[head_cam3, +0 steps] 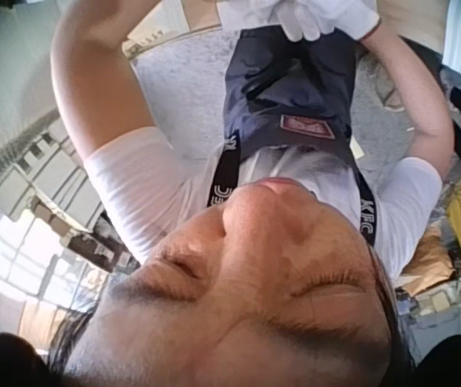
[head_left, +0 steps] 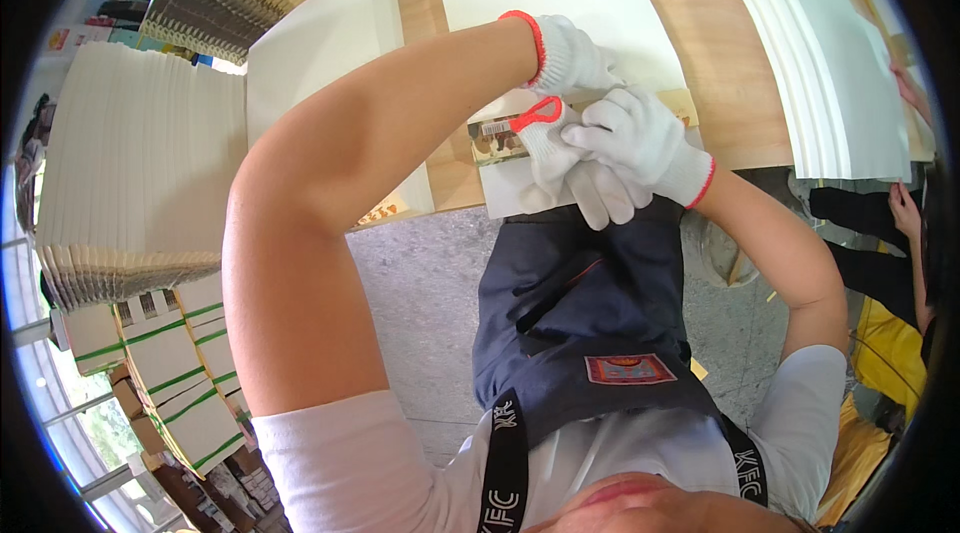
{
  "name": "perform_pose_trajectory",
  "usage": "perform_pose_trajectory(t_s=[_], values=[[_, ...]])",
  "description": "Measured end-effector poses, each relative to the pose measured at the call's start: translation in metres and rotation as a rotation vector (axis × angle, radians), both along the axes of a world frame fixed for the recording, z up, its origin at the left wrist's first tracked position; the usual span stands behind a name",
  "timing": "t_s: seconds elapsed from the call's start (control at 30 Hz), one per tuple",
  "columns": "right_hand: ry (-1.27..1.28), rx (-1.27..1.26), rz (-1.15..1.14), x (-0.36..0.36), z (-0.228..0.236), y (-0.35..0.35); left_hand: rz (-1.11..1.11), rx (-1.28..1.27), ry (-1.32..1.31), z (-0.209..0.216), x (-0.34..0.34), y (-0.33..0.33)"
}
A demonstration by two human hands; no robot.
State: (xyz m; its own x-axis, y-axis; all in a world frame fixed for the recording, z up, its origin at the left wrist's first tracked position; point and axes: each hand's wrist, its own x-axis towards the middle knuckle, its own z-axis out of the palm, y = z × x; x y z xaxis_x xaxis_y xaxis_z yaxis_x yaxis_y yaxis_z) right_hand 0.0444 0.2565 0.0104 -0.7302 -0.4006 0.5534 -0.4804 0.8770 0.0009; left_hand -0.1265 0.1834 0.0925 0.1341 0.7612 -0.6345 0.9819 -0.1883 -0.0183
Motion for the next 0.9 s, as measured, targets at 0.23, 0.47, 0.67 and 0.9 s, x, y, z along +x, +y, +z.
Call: perform_pose_trajectory(t_s=[0.23,0.47,0.67,0.9], values=[[0.084,-0.101,0.074,-0.043,-0.005,-0.084,-0.142,0.268,-0.186,-0.022,-0.01,-0.018],[-0.026,0.123,-0.262,0.082,0.023,0.098,-0.077,-0.066,0.052,0.025,0.027,-0.002],[0.144,0.307,-0.729,0.1,0.057,0.109,0.342,-0.07,0.041,0.046,0.07,-0.004],[-0.327,0.117,-0.385,0.042,0.001,0.068,0.593,0.792,-0.31,-0.028,0.14,-0.105]])
